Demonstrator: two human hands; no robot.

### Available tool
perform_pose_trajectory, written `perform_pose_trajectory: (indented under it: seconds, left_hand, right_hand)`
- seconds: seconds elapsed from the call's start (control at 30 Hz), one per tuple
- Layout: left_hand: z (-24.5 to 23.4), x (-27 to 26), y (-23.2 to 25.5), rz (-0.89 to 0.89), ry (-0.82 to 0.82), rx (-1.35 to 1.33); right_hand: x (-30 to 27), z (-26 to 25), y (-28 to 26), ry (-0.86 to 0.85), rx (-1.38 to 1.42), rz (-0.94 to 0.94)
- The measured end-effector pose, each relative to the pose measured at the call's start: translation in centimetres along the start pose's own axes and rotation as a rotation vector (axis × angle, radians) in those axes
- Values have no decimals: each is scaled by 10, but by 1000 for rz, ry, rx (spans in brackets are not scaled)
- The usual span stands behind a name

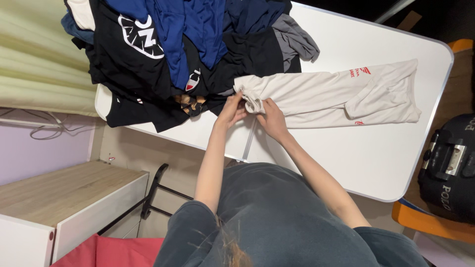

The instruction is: The person folds a white t-shirt and a blue t-shirt on a white table. After folding each shirt, the person places it into an open suitcase next to the table.

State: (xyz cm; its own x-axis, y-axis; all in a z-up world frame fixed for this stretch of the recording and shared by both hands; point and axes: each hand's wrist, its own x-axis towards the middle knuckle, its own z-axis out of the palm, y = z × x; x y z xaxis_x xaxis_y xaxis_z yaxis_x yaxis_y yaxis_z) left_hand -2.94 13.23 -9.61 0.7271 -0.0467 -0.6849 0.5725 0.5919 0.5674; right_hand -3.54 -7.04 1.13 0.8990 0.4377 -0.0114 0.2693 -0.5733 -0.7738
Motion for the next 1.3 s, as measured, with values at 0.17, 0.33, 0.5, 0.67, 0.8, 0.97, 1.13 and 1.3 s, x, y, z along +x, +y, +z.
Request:
perform_pose_trajectory:
  seconds: [0.17, 0.33, 0.5, 0.67, 0.8, 0.97, 1.13, 1.3]
  left_hand:
    - [-44, -5, -4, -166, -130, -47]
    - [-35, -23, 9, 252, -7, 362]
    - [8, -65, 25, 763, 420, 941]
    - [37, -82, 39, 892, 601, 1170]
    - [49, -97, 36, 1007, 622, 1403]
    - [37, -106, -1, 987, 129, 1645]
    - [15, -69, -38, 743, 187, 1842]
    - [30, -56, -34, 2, -147, 1871]
  right_hand:
    - [0, -2, -1, -280, 128, -194]
    - [1, 15, 30, -309, 219, -76]
    - [1, 4, 47, -77, -29, 102]
    - [8, -9, 59, 11, -163, 146]
    - [25, -22, 78, -63, -215, 216]
    - [26, -20, 82, -378, -476, 15]
    - [5, -9, 96, -388, -592, 75]
    - [7, -10, 122, -867, -436, 326]
